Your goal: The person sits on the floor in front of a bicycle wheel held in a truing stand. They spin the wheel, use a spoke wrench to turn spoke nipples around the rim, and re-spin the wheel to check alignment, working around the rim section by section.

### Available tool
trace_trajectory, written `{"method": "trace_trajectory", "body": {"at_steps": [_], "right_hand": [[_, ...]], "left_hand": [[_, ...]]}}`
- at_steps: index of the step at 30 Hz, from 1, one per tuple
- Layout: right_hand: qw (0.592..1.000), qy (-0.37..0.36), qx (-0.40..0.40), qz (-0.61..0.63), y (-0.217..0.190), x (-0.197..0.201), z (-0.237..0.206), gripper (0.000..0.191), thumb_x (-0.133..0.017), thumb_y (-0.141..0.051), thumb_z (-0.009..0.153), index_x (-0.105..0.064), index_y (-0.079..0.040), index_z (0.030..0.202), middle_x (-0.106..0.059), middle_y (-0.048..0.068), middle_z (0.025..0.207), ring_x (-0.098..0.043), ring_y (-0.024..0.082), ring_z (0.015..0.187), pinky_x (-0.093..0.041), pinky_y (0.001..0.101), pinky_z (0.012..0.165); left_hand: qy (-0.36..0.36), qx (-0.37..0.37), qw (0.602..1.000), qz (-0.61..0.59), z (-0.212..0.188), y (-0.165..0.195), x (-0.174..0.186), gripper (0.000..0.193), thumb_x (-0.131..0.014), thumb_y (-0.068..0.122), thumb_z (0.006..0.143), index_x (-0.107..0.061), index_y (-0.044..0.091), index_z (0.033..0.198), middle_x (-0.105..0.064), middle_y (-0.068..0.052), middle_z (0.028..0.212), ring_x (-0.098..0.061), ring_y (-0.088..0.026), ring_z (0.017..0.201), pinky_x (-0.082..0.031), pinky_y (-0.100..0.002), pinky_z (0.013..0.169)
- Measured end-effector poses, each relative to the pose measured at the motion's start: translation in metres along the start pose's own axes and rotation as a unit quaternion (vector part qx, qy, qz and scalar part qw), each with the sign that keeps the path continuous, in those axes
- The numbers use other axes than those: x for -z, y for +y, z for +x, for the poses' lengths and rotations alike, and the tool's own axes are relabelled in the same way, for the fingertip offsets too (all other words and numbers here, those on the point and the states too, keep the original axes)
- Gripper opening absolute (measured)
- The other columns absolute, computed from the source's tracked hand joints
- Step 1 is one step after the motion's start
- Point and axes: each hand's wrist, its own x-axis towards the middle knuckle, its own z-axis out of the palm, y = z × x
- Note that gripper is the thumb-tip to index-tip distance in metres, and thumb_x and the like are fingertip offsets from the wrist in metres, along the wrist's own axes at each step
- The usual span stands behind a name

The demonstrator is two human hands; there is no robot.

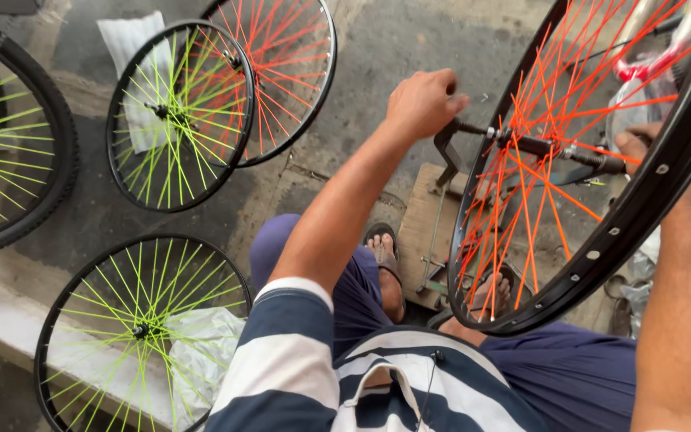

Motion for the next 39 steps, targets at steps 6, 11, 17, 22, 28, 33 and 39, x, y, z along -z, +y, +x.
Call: {"method": "trace_trajectory", "body": {"at_steps": [6, 11, 17, 22, 28, 33, 39], "right_hand": [[0.999, 0.016, -0.001, -0.040, -0.019, 0.010, 0.001, 0.032, -0.075, -0.040, 0.108, -0.079, -0.009, 0.114, -0.073, 0.011, 0.092, -0.069, 0.029, 0.096, -0.053, 0.0416, 0.088], [0.998, -0.022, -0.045, 0.032, -0.021, 0.012, 0.000, 0.029, -0.073, -0.036, 0.108, -0.077, -0.009, 0.120, -0.073, 0.010, 0.099, -0.069, 0.024, 0.091, -0.053, 0.0385, 0.086], [0.999, -0.001, -0.026, 0.048, -0.022, 0.011, -0.002, 0.029, -0.074, -0.033, 0.107, -0.076, -0.006, 0.118, -0.072, 0.010, 0.093, -0.069, 0.023, 0.093, -0.054, 0.0365, 0.086], [0.995, 0.018, -0.024, 0.092, -0.026, 0.014, 0.000, 0.035, -0.080, -0.039, 0.103, -0.077, -0.005, 0.111, -0.072, 0.009, 0.095, -0.069, 0.021, 0.092, -0.053, 0.0356, 0.083], [0.994, 0.106, 0.037, 0.014, -0.036, 0.013, -0.006, 0.036, -0.076, -0.042, 0.106, -0.074, -0.005, 0.111, -0.073, 0.010, 0.096, -0.070, 0.028, 0.091, -0.055, 0.0381, 0.082], [0.940, 0.281, 0.180, -0.074, -0.044, -0.002, -0.027, 0.041, -0.074, -0.039, 0.104, -0.069, 0.001, 0.108, -0.068, 0.018, 0.095, -0.066, 0.040, 0.088, -0.052, 0.0449, 0.077], [0.998, -0.025, -0.018, 0.056, -0.027, 0.023, 0.008, 0.057, -0.082, -0.053, 0.087, -0.063, 0.001, 0.091, -0.065, 0.019, 0.077, -0.066, 0.042, 0.074, -0.051, 0.0523, 0.067]], "left_hand": [[-0.111, 0.037, 0.993, -0.002, 0.020, 0.006, 0.012, 0.044, -0.073, 0.054, 0.086, -0.073, 0.013, 0.102, -0.074, -0.010, 0.101, -0.070, -0.032, 0.100, -0.056, -0.047, 0.084], [0.221, -0.118, 0.961, -0.115, -0.038, 0.006, -0.004, 0.028, -0.061, 0.038, 0.103, -0.066, 0.011, 0.110, -0.075, -0.013, 0.103, -0.070, -0.037, 0.102, -0.056, -0.050, 0.087], [-0.027, -0.027, 0.999, -0.028, -0.001, 0.009, 0.019, 0.040, -0.072, 0.047, 0.087, -0.072, 0.012, 0.106, -0.076, -0.010, 0.102, -0.071, -0.033, 0.100, -0.055, -0.047, 0.083], [-0.142, 0.038, 0.989, -0.015, 0.015, 0.011, 0.023, 0.054, -0.078, 0.057, 0.080, -0.075, 0.013, 0.110, -0.075, -0.010, 0.111, -0.069, -0.031, 0.109, -0.054, -0.042, 0.091], [-0.071, 0.042, 0.995, -0.057, 0.008, 0.006, 0.016, 0.058, -0.081, 0.052, 0.077, -0.072, 0.007, 0.113, -0.075, -0.014, 0.111, -0.069, -0.032, 0.108, -0.054, -0.042, 0.090], [-0.096, 0.054, 0.993, -0.047, 0.008, 0.005, 0.016, 0.059, -0.080, 0.053, 0.078, -0.072, 0.007, 0.114, -0.075, -0.014, 0.112, -0.069, -0.031, 0.110, -0.054, -0.043, 0.092], [-0.075, 0.015, 0.996, -0.037, 0.010, 0.009, 0.020, 0.065, -0.082, 0.056, 0.078, -0.071, 0.004, 0.115, -0.073, -0.017, 0.111, -0.069, -0.033, 0.106, -0.054, -0.043, 0.091]]}}
